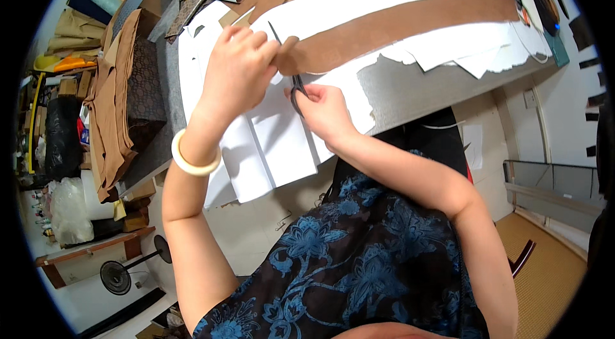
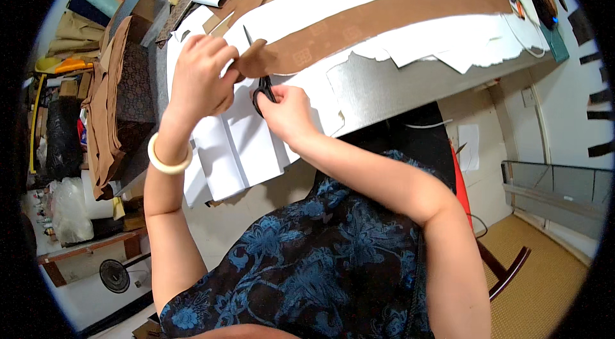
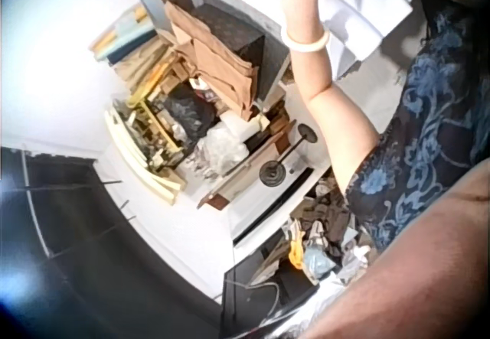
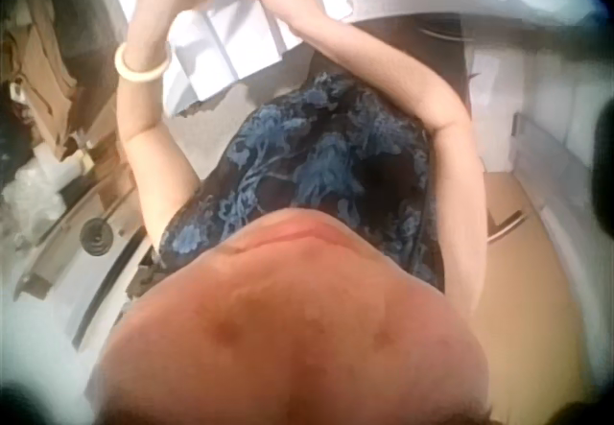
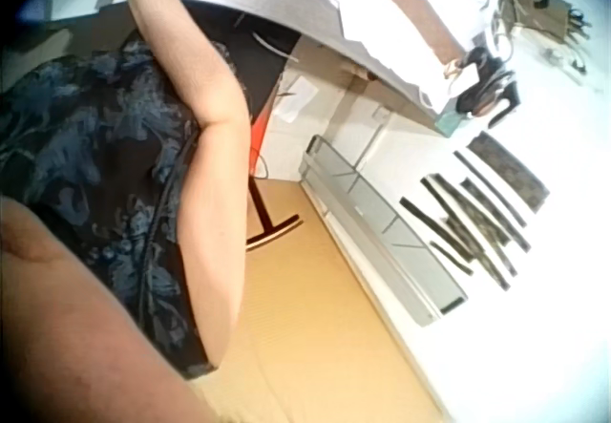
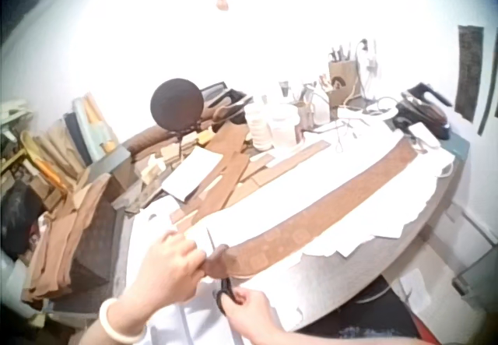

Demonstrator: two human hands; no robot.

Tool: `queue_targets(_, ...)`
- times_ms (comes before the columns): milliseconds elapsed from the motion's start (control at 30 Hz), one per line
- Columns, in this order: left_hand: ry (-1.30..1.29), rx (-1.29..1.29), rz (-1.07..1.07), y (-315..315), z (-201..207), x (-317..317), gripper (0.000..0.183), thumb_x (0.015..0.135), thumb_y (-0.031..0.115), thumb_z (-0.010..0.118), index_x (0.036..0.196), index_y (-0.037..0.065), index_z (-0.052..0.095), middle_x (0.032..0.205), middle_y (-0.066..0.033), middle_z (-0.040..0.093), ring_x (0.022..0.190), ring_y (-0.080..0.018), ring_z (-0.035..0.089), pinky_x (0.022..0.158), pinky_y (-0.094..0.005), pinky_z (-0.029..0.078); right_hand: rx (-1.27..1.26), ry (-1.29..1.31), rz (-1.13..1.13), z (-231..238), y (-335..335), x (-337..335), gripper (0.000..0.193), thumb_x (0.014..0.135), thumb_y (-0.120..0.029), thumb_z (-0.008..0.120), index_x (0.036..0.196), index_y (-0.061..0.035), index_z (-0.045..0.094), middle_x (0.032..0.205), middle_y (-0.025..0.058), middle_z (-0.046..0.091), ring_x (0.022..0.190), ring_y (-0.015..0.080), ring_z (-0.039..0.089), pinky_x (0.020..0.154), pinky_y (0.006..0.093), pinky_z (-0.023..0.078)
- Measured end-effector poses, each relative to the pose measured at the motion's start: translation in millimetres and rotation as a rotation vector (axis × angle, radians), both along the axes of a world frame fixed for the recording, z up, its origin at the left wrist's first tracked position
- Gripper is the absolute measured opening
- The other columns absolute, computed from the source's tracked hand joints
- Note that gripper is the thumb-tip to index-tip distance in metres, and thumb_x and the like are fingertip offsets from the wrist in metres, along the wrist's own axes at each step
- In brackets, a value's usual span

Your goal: The person irons a brown leather strip on a white protective sheet, then uses a utility knife to score a pattern onto the leather. They subsequently use scissors to cut the leather strip along the scored lines, separating the patterned section from the main piece.

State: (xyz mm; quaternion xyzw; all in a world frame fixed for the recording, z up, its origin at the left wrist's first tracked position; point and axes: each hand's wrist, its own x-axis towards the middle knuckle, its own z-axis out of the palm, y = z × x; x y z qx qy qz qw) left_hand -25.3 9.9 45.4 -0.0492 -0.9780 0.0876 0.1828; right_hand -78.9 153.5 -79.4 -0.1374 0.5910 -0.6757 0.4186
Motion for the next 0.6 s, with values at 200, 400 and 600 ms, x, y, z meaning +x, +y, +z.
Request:
queue_targets(200,0.121,0.119,0.03,6.0,-18.5,14.8,0.017,0.066,0.0,0.073,0.079,0.005,0.062,0.072,-0.0089,0.058,0.077,-0.0296,0.062,0.083,-0.0401,0.05,-0.044,-0.128,0.012,9.4,-4.6,-5.2,0.022,0.1,-0.022,0.068,0.09,-0.0027,0.073,0.07,-0.008,0.059,0.059,0.0005,0.042,0.051,0.0221,0.028)
queue_targets(400,0.13,0.15,0.058,6.8,-17.7,21.4,0.017,0.066,0.0,0.073,0.079,0.004,0.063,0.071,-0.0091,0.058,0.075,-0.0298,0.062,0.085,-0.0404,0.052,-0.03,-0.145,-0.014,8.2,-8.1,-2.2,0.026,0.095,-0.019,0.069,0.081,0.003,0.069,0.071,-0.0035,0.064,0.065,0.0043,0.047,0.057,0.0261,0.038)
queue_targets(600,0.146,0.164,0.056,10.0,-17.3,27.9,0.018,0.066,0.0,0.073,0.08,0.004,0.064,0.071,-0.0094,0.058,0.074,-0.0298,0.062,0.085,-0.0409,0.052,-0.039,-0.158,-0.006,6.5,-5.4,3.8,0.022,0.097,-0.014,0.066,0.084,0.0036,0.069,0.073,-0.0031,0.065,0.066,0.0036,0.046,0.057,0.0253,0.037)
